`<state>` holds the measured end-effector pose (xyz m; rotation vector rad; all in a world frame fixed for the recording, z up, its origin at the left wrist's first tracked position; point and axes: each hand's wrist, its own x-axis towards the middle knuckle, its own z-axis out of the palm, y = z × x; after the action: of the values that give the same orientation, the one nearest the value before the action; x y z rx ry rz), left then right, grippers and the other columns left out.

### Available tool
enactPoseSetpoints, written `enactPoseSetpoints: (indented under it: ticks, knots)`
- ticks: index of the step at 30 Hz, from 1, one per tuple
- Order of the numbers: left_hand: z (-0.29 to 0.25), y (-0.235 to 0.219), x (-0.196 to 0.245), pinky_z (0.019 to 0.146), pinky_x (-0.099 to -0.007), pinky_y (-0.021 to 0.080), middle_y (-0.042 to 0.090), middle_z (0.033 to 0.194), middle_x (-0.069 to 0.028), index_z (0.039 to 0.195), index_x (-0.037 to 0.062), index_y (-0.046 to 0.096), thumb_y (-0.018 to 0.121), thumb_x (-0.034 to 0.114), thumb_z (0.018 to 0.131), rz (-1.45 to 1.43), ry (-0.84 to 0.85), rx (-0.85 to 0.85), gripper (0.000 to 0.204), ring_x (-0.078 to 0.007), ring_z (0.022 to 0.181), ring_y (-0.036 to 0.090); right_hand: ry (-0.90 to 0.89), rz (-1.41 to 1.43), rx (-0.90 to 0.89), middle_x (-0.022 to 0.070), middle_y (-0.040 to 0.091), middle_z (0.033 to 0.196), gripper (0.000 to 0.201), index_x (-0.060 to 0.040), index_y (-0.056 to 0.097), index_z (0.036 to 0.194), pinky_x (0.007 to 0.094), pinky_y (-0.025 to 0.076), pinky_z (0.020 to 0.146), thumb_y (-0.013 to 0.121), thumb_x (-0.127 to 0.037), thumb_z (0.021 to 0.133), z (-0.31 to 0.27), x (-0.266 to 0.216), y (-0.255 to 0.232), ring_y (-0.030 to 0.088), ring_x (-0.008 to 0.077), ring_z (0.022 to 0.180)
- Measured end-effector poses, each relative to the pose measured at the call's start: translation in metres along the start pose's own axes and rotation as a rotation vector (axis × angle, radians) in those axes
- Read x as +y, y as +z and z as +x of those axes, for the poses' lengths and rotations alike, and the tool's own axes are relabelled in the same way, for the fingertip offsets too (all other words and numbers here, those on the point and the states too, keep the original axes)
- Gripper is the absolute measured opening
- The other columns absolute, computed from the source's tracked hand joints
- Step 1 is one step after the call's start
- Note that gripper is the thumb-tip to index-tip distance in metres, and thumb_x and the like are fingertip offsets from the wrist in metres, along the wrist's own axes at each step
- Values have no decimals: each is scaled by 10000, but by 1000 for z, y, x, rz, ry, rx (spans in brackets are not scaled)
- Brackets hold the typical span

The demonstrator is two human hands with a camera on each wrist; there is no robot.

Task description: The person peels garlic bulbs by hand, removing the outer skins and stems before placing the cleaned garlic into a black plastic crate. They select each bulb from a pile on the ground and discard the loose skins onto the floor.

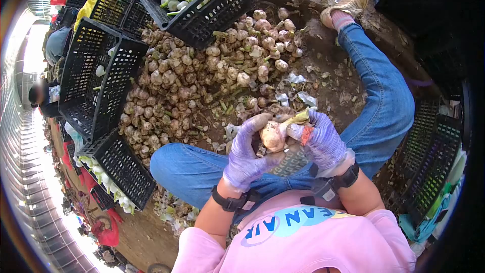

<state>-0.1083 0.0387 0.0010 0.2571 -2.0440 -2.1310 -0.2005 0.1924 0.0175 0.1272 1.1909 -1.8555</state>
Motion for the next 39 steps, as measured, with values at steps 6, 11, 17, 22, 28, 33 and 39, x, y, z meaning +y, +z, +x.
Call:
enactPoseSetpoints:
  ticks: [6,11,17,22,28,33,39]
  knots:
    - [6,-10,-14,564,-402,513,628,756,-125,1080,55,531,507,642,775,-723,-674,-81,662,-252,619,604,-205,-460,-126,86,606,863,223,10,614,973,268,458,673,643,-88,774,1,-5,-8,588,160,763]
    - [16,3,-19,570,-295,495,612,919,-97,1051,68,543,498,603,817,-814,-838,96,585,-191,723,601,-634,-806,-171,104,578,941,310,7,590,1033,273,453,700,642,-127,758,14,11,-30,569,158,809]
    - [17,16,-21,910,-333,441,500,1197,-123,1327,19,350,622,512,785,-345,-329,113,782,-215,1100,501,-188,-207,-81,45,549,1077,476,-11,445,1232,247,459,768,633,-180,828,9,26,-27,541,86,889]
    - [15,24,-9,878,-318,457,456,1233,-141,1387,25,207,676,367,796,-225,-267,44,829,-209,1113,477,110,-31,35,51,591,1037,399,-9,499,1178,246,473,767,641,-120,822,8,8,-12,565,101,903]
    - [15,-9,-23,455,-240,481,595,965,-90,1281,80,393,507,587,826,-720,-672,8,690,-145,609,580,-149,-333,-115,59,623,924,277,-16,577,1065,279,472,745,635,-117,813,13,20,-33,589,160,837]
    - [26,15,-9,595,-246,507,598,951,-84,1278,66,376,567,504,836,-277,-415,188,651,-155,792,601,-458,-624,83,61,615,875,245,-14,583,1018,301,474,726,626,-132,809,22,32,-30,589,189,790]
    - [22,-1,-3,832,-309,476,564,1055,-87,1225,14,442,699,481,736,-570,-491,-32,723,-197,970,572,-1,328,-257,92,588,1006,386,-30,557,1097,298,463,771,591,-321,846,8,20,-23,575,187,878]
